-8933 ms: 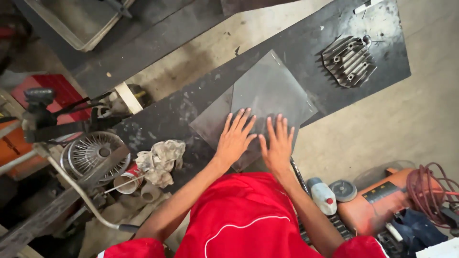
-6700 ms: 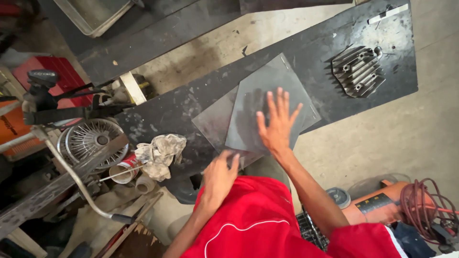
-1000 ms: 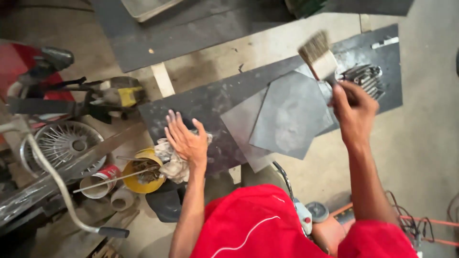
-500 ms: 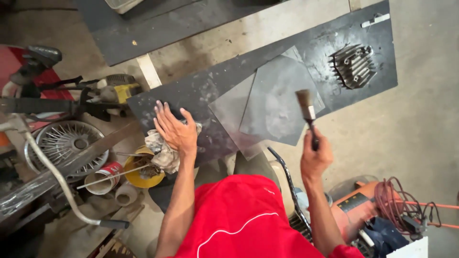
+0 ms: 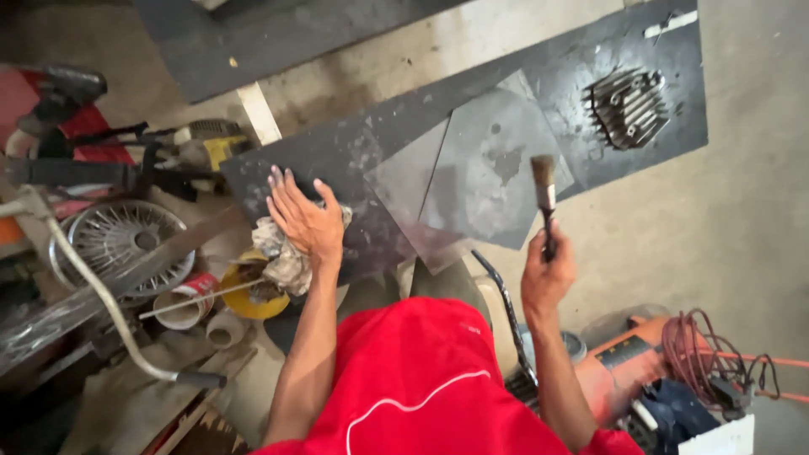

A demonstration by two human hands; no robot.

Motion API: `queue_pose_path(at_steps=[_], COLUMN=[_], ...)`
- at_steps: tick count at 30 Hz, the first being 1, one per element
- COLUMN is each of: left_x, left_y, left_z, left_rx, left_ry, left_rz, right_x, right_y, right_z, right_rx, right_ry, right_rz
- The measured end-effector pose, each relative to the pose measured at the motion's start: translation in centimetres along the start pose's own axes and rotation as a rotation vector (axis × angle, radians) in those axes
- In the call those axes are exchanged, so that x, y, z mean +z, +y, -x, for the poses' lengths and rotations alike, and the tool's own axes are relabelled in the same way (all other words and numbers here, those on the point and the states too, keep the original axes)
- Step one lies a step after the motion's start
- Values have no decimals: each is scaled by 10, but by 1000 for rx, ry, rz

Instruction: The person places a sheet of sandpaper on a workbench and uses a metal engine part to rub against it, sanding the surface. They then wipe the part with a cloth and continue sanding different sides of the metal component on the sandpaper.

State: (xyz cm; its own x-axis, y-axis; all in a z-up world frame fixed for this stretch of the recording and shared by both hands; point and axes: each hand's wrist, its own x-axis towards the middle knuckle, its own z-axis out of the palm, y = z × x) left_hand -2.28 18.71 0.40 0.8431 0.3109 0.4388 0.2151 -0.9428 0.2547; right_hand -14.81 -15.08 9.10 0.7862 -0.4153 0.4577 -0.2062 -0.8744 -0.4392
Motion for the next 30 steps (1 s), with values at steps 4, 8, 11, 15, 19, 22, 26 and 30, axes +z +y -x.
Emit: queue_pose_path(at_steps=[4, 8, 11, 15, 19, 22, 26, 30], left_x=[-3, -9, -12, -13, -6, -6, 2, -6], left_y=[-2, 1, 1, 1, 2, 0, 2, -4], left_z=[8, 0, 3, 1, 1, 5, 0, 4], left_rx=[-14, -13, -15, -6, -13, -12, -17, -29], left_ry=[-34, -48, -62, -65, -48, -46, -23, -39], left_rz=[-11, -5, -2, -19, -26, -31, -22, -1], right_x=[-25, 21, 12, -17, -11, 8, 8, -14], right_y=[-1, 6, -5, -5, -10, -20, -11, -22], right_z=[8, 33, 36, 21, 13, 14, 6, -7], right_rx=[90, 67, 79, 118, 184, 153, 203, 177], right_ry=[35, -10, -121, -72, 34, -140, -117, -3], right_rz=[-32, -43, -35, -13, -101, -93, -13, -88])
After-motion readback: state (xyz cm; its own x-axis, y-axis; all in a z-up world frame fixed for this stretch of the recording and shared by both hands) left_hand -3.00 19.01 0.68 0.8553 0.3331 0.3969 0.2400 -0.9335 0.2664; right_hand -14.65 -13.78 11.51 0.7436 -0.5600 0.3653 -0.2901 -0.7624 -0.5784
